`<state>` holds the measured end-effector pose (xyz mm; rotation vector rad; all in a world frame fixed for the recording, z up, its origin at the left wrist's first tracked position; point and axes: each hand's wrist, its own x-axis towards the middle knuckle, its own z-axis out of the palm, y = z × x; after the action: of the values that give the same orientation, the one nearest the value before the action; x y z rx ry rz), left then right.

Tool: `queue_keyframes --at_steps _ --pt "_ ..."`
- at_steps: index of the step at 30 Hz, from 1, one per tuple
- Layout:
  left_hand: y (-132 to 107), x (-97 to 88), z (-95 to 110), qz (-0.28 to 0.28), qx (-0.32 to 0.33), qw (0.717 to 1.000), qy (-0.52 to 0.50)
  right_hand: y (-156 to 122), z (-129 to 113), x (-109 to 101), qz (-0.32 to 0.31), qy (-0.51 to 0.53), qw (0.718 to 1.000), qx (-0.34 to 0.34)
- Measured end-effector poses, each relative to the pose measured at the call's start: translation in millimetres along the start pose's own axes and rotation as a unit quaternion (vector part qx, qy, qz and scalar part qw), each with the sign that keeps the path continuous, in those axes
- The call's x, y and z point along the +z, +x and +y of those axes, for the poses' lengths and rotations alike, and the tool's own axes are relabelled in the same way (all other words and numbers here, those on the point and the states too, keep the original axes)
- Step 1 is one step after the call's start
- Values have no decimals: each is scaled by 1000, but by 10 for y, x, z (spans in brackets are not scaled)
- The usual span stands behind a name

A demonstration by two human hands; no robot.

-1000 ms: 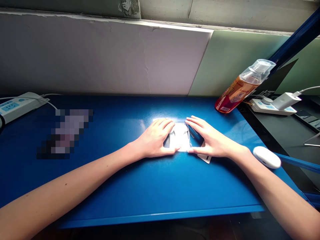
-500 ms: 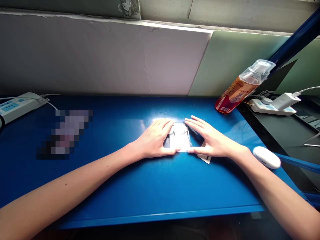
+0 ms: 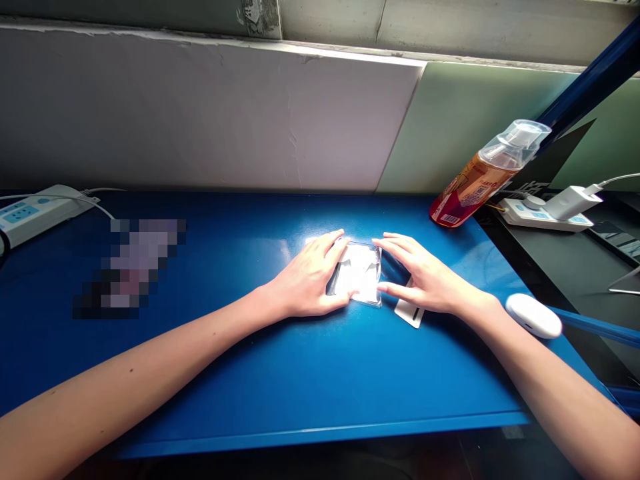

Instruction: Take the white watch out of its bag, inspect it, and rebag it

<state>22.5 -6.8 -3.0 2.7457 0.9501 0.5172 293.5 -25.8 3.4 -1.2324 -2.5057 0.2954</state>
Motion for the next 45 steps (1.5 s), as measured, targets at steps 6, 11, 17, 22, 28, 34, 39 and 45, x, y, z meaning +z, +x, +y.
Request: queue_keyframes --at_steps 6,11,17,22,28,34,39,45 --pt "8 40 -23 25 -35 999 27 18 9 -23 72 -4 997 -17" --pt "15 69 -40 58 -88 993 50 25 -30 -52 63 30 996 -53" --pt "24 67 -68 57 -50 996 44 15 12 -53 70 3 997 -37" --pt "27 89 -76 69 -20 996 50 8 9 -56 5 -3 1000 -3" --pt "67 -84 -112 -2 -15 999 28 12 15 -55 -18 11 1000 4" --pt "89 -331 -259 -105 -23 993 -39 6 31 -44 -21 13 1000 7" --pt "80 -313 -287 -98 -24 994 -49 -5 46 -41 -17 9 1000 11" --pt "87 -336 -335 -109 -6 993 -43 -9 43 -77 -21 -5 1000 10"
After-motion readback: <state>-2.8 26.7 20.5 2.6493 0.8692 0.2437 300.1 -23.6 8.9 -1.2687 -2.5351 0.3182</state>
